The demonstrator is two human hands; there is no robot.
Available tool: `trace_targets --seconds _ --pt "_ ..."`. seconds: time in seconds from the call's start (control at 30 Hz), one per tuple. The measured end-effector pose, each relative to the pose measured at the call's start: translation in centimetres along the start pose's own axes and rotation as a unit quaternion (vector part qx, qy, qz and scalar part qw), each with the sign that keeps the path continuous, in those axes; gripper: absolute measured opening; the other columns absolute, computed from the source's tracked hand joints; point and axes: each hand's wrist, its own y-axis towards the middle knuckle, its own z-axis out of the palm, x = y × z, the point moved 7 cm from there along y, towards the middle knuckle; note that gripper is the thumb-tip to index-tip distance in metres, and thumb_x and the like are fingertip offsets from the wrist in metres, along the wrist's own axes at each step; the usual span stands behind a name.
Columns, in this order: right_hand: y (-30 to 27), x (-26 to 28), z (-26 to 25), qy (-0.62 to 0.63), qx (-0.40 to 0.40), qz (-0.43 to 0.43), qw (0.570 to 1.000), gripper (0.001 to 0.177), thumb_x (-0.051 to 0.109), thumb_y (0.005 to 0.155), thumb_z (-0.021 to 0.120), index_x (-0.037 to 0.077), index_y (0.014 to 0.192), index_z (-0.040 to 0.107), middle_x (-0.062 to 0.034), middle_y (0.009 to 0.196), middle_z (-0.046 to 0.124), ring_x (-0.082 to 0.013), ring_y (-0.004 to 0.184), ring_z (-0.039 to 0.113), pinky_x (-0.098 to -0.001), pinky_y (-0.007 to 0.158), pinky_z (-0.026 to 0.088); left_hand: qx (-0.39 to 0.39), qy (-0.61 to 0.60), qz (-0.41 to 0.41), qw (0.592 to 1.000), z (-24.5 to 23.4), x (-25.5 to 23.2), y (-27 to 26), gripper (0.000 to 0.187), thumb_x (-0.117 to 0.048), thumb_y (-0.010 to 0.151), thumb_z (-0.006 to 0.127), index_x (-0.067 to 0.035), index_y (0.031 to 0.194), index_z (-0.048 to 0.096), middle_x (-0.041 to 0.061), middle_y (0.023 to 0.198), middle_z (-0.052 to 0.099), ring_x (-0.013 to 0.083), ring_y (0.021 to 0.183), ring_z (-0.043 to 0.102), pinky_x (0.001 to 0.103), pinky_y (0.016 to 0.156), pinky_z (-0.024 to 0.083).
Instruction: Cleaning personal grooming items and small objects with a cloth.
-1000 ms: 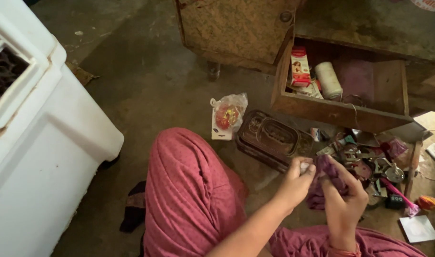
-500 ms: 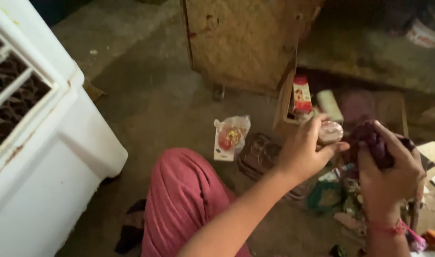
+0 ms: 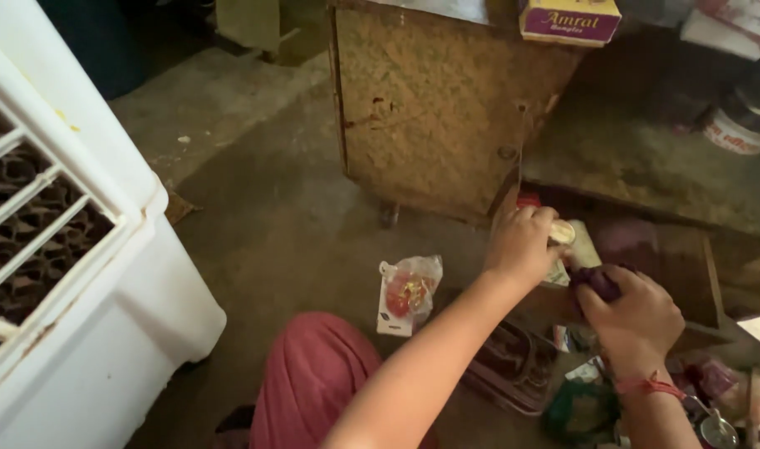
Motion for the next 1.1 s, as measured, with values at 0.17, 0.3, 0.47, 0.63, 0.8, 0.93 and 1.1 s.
trace_targets --seconds 0.17,0.3,0.47,0.63,0.8,0.93,1.1 --pt "-0.1 0.4 -0.3 0.005 0.012 0.017 1.0 0.041 0.042 0.076 0.078 0.02 0.11 0.081 -0.006 0.102 0.075 -0.0329 0.093 0.07 -0.0448 0.077 0.056 -0.015 0.005 -0.003 1.0 0.2 1.2 0.9 0.041 -0.022 0.071 0.087 -0.005 0.104 0.069 0.017 0.11 0.069 0.0363 0.111 0.062 0.047 0.099 0.048" --pt "-0.3 0.4 -0.1 0.018 -0.012 0.014 1.0 0.038 0.042 0.075 0.078 0.019 0.105 0.081 -0.0067 0.096 0.073 -0.0331 0.095 0.07 -0.0451 0.078 0.056 -0.065 0.019 -0.009 0.998 1.2 2.0 0.5 0.045 -0.021 0.069 0.087 -0.001 0.105 0.068 0.018 0.108 0.068 0.0391 0.11 0.06 0.046 0.099 0.049" --pt "-0.4 0.4 0.0 0.008 0.001 0.021 1.0 0.035 0.043 0.077 0.079 0.019 0.103 0.081 -0.0062 0.095 0.073 -0.0325 0.093 0.07 -0.0442 0.076 0.055 -0.036 0.041 -0.042 0.998 0.5 1.7 0.6 0.036 -0.022 0.078 0.083 -0.004 0.106 0.07 0.014 0.108 0.07 0.0368 0.109 0.06 0.047 0.094 0.048" --pt "-0.5 0.3 0.2 0.014 -0.012 0.019 1.0 0.036 0.043 0.076 0.079 0.018 0.103 0.081 -0.0067 0.095 0.073 -0.0324 0.094 0.07 -0.044 0.077 0.056 0.024 0.147 -0.073 0.986 1.4 1.9 0.8 0.041 -0.018 0.083 0.078 -0.007 0.121 0.07 0.011 0.122 0.066 0.0313 0.118 0.056 0.047 0.095 0.046" --pt "-0.7 -0.4 0.8 0.028 0.0 0.036 0.999 0.037 0.042 0.076 0.08 0.016 0.103 0.081 -0.0071 0.096 0.074 -0.0322 0.094 0.07 -0.0447 0.079 0.056 -0.001 0.097 -0.075 0.992 -1.2 0.1 0.5 0.077 -0.031 0.08 0.078 0.0 0.145 0.05 0.016 0.145 0.05 0.035 0.122 0.05 0.048 0.095 0.044" --pt "-1.5 -0.3 0.4 0.001 -0.086 -0.017 0.996 0.04 0.043 0.073 0.082 0.017 0.103 0.08 -0.0121 0.104 0.073 -0.0327 0.102 0.07 -0.0436 0.085 0.057 -0.086 0.081 -0.024 0.993 -1.0 0.3 -0.5 0.081 -0.037 0.088 0.076 0.007 0.146 0.04 0.026 0.143 0.048 0.0422 0.121 0.05 0.052 0.096 0.044" --pt "-2.5 -1.6 -1.0 0.168 -0.073 0.018 0.983 0.035 0.02 0.077 0.082 0.005 0.108 0.078 -0.0143 0.097 0.073 -0.0296 0.092 0.07 -0.0366 0.084 0.055 -0.053 0.073 0.015 0.996 1.0 0.4 -3.4 0.058 -0.03 0.103 0.068 -0.007 0.152 0.048 0.014 0.146 0.054 0.0384 0.131 0.055 0.049 0.111 0.046"
